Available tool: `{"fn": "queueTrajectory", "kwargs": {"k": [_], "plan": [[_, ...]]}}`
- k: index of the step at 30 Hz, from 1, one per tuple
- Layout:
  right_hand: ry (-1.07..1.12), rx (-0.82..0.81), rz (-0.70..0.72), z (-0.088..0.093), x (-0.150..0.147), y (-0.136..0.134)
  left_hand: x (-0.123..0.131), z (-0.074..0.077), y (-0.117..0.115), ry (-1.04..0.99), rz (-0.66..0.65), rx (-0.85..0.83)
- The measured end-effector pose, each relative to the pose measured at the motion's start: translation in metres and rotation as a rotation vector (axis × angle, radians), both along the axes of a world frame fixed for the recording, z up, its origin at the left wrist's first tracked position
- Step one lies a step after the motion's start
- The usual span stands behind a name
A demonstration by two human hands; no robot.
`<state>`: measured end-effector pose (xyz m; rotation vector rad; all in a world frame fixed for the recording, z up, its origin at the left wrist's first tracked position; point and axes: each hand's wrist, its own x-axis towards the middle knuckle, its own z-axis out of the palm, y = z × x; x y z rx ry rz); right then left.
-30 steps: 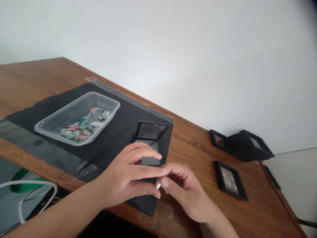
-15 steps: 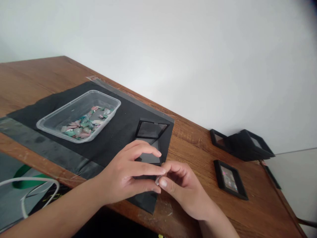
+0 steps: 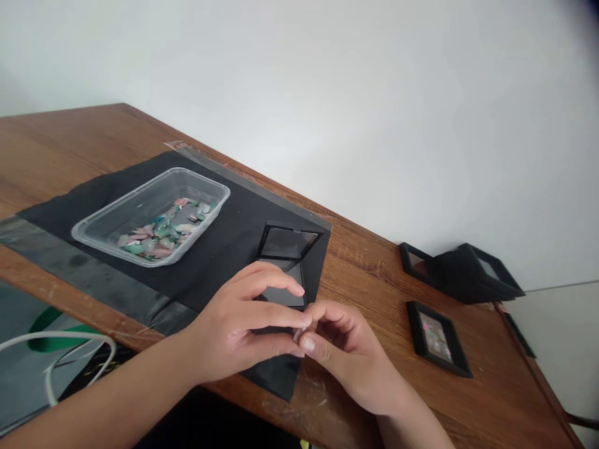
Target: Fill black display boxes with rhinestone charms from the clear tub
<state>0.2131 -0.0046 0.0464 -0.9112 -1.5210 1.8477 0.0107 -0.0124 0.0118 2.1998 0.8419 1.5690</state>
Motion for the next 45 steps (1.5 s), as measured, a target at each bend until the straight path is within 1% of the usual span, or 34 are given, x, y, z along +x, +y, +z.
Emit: {"fn": "queueTrajectory", "kwargs": {"k": [5, 10, 12, 16, 19, 22, 28, 37, 42, 45], "plan": [[-0.051, 0.069, -0.020, -0.001, 0.002, 0.001, -0.003, -0.001, 0.002, -0.002, 0.043, 0.008], [-0.093, 0.262, -0.163, -0.004, 0.005, 0.004, -0.008, -0.002, 0.006, -0.037, 0.149, -0.030], [-0.111, 0.292, -0.199, -0.006, 0.004, 0.005, -0.010, -0.002, 0.007, -0.049, 0.182, -0.042], [-0.167, 0.296, -0.207, -0.009, 0.005, 0.007, -0.011, -0.002, 0.008, -0.032, 0.313, -0.091], [-0.200, 0.354, -0.238, -0.010, 0.009, 0.009, -0.011, -0.004, 0.008, 0.008, 0.402, -0.159], [-0.228, 0.403, -0.249, -0.010, 0.012, 0.010, -0.011, -0.007, 0.009, 0.068, 0.456, -0.225], [-0.242, 0.414, -0.224, -0.009, 0.013, 0.011, -0.011, -0.011, 0.012, 0.158, 0.487, -0.282], [-0.233, 0.371, -0.199, -0.008, 0.016, 0.010, -0.014, -0.013, 0.014, 0.173, 0.564, -0.316], [-0.228, 0.361, -0.208, -0.008, 0.020, 0.013, -0.013, -0.013, 0.016, 0.278, 0.552, -0.430], [-0.257, 0.370, -0.206, -0.007, 0.022, 0.016, -0.012, -0.012, 0.018, 0.296, 0.555, -0.453]]}}
